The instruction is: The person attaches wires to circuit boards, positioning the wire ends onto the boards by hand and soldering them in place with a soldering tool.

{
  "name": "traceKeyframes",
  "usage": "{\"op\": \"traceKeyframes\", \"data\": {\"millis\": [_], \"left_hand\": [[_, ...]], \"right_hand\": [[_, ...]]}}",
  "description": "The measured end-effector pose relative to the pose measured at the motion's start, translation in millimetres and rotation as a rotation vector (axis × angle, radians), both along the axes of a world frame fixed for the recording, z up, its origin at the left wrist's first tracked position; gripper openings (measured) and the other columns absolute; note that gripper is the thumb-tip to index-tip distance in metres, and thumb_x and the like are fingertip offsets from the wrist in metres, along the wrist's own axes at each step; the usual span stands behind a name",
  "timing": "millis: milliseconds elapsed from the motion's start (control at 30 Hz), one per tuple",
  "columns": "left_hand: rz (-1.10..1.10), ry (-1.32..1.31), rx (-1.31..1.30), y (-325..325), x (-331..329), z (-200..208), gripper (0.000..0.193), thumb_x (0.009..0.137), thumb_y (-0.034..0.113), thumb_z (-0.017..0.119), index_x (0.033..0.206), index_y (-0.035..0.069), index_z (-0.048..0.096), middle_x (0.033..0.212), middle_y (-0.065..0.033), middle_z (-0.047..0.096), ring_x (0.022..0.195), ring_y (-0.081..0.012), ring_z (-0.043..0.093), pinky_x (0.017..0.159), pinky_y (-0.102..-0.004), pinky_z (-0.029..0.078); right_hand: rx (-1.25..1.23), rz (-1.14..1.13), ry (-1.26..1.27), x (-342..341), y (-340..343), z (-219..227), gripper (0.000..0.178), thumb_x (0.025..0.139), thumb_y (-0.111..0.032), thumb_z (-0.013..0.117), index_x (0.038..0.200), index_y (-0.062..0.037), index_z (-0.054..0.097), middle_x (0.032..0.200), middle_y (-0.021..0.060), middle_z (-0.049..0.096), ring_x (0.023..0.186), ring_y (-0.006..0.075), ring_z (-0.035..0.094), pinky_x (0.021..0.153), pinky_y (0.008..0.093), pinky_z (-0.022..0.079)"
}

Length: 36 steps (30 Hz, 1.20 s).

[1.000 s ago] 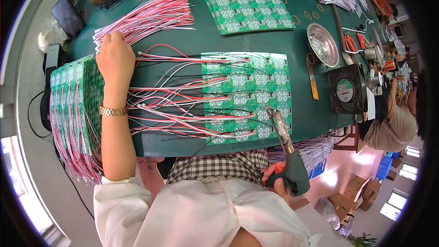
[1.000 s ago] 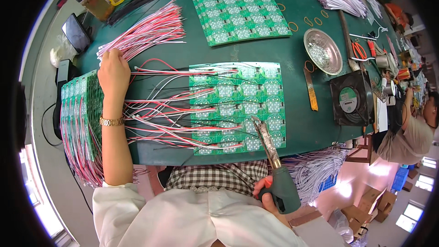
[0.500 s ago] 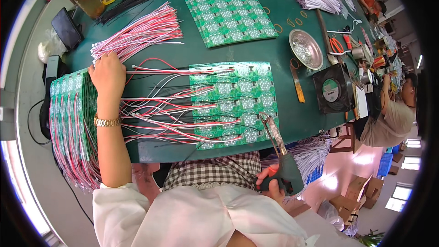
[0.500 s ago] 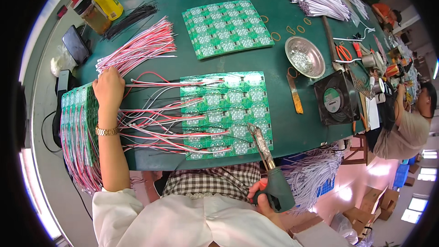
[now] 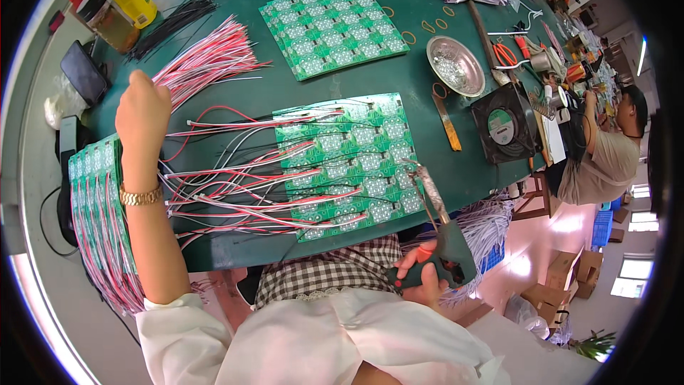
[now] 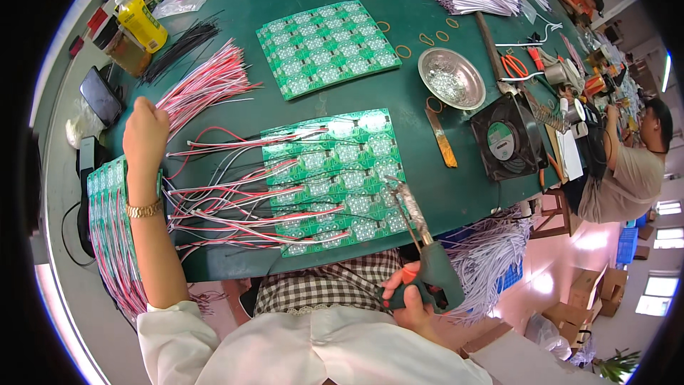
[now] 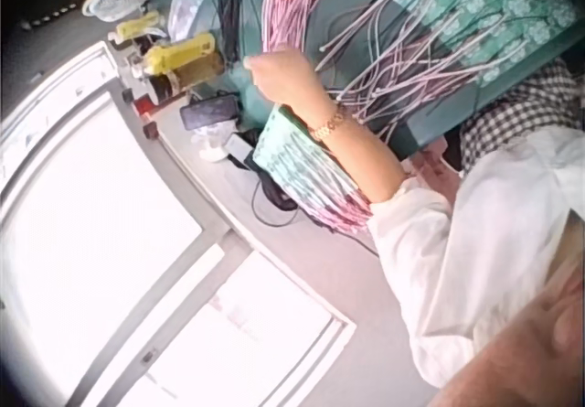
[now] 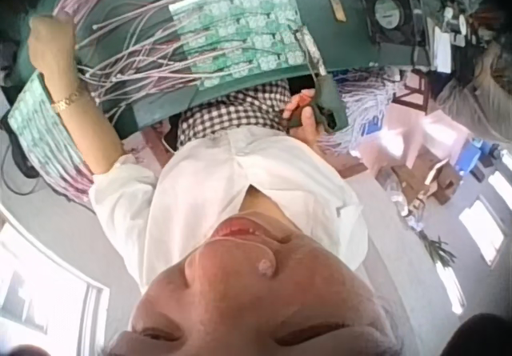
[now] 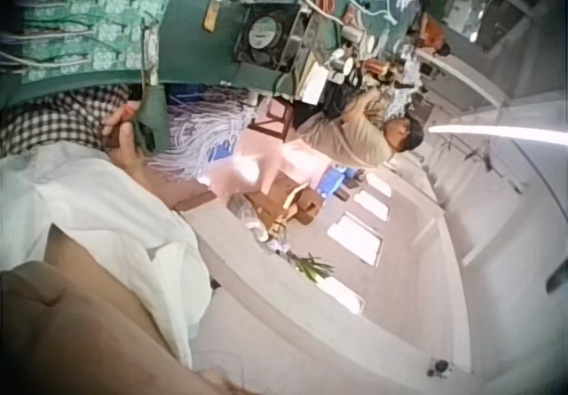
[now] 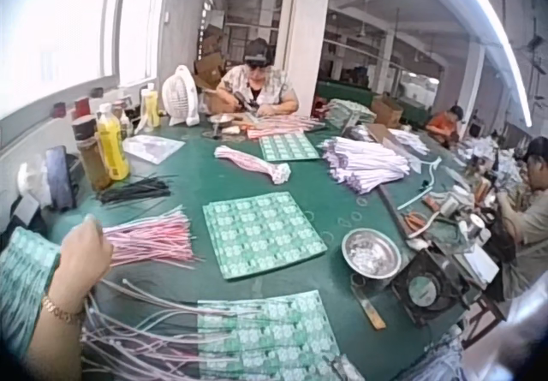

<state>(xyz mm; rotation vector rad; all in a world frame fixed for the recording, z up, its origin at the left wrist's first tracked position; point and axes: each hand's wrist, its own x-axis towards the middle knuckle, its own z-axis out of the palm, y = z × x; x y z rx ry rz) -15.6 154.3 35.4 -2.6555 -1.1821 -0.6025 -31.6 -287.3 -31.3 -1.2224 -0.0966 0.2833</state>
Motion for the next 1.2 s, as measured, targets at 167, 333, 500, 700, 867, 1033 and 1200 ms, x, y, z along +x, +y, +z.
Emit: {"op": "traceKeyframes", "data": {"millis": [167, 333, 500, 700, 867, 1033, 1200], "left_hand": [[-0.161, -0.433, -0.657, -13, -12, 23, 0.017, 0.087, 0.016, 0.044, 0.092, 0.002, 0.052, 0.064, -0.0074, 0.053, 0.059, -0.0247, 0.051, 0.055, -0.0364, 0.042], [-0.410, -1.020, -1.847, -79, -26, 19, 0.018, 0.094, 0.020, 0.043, 0.098, 0.004, 0.051, 0.070, 0.0041, 0.042, 0.061, -0.0078, 0.042, 0.059, -0.0244, 0.039], [-0.505, -1.210, -2.139, -156, -27, -1, 0.020, 0.094, 0.023, 0.046, 0.097, 0.004, 0.051, 0.087, -0.0053, 0.054, 0.074, -0.0153, 0.053, 0.068, -0.0298, 0.047], [-0.415, -1.137, -2.368, -205, -39, -21, 0.015, 0.089, 0.017, 0.055, 0.101, 0.007, 0.053, 0.093, -0.0047, 0.057, 0.082, -0.0157, 0.058, 0.070, -0.0288, 0.051], [-0.416, -1.104, -2.317, -219, -48, -35, 0.021, 0.083, 0.012, 0.062, 0.101, 0.002, 0.056, 0.098, -0.0118, 0.062, 0.089, -0.0229, 0.063, 0.082, -0.0343, 0.050], [-0.446, -1.110, -2.253, -222, -50, -39, 0.022, 0.084, 0.011, 0.062, 0.102, 0.000, 0.056, 0.100, -0.0143, 0.063, 0.089, -0.0239, 0.063, 0.083, -0.0346, 0.050], [-0.568, -1.046, -2.157, -224, -52, -40, 0.025, 0.086, 0.011, 0.059, 0.107, -0.003, 0.053, 0.109, -0.0162, 0.059, 0.097, -0.0237, 0.060, 0.084, -0.0341, 0.049]], "right_hand": [[-0.012, -0.008, -0.069, 8, -2, -3, 0.036, 0.088, -0.029, 0.049, 0.112, -0.0046, 0.038, 0.075, 0.0102, 0.052, 0.061, 0.0149, 0.051, 0.067, 0.0334, 0.047], [-0.022, 0.064, -0.121, 23, 12, 5, 0.036, 0.088, -0.029, 0.049, 0.113, -0.0058, 0.037, 0.074, 0.0096, 0.052, 0.061, 0.0141, 0.050, 0.066, 0.0324, 0.046], [-0.001, 0.173, -0.185, 34, 30, 8, 0.034, 0.088, -0.021, 0.051, 0.115, -0.0072, 0.037, 0.074, 0.0087, 0.052, 0.063, 0.0138, 0.050, 0.067, 0.0325, 0.044], [0.195, 0.243, 0.140, 27, 65, 15, 0.041, 0.084, -0.001, 0.055, 0.119, -0.0133, 0.036, 0.086, 0.0076, 0.053, 0.074, 0.0151, 0.055, 0.052, 0.0240, 0.045], [0.213, 0.267, 0.234, 18, 76, 19, 0.053, 0.078, 0.006, 0.062, 0.122, -0.0104, 0.035, 0.095, 0.0093, 0.053, 0.080, 0.0137, 0.056, 0.059, 0.0240, 0.047], [0.045, 0.337, 0.035, 21, 76, 23, 0.047, 0.079, 0.006, 0.061, 0.118, -0.0087, 0.040, 0.092, 0.0077, 0.054, 0.078, 0.0113, 0.054, 0.061, 0.0230, 0.046], [0.018, 0.321, 0.037, 21, 74, 23, 0.043, 0.081, 0.005, 0.059, 0.117, -0.0084, 0.040, 0.086, 0.0068, 0.055, 0.076, 0.0103, 0.053, 0.060, 0.0223, 0.045]]}}
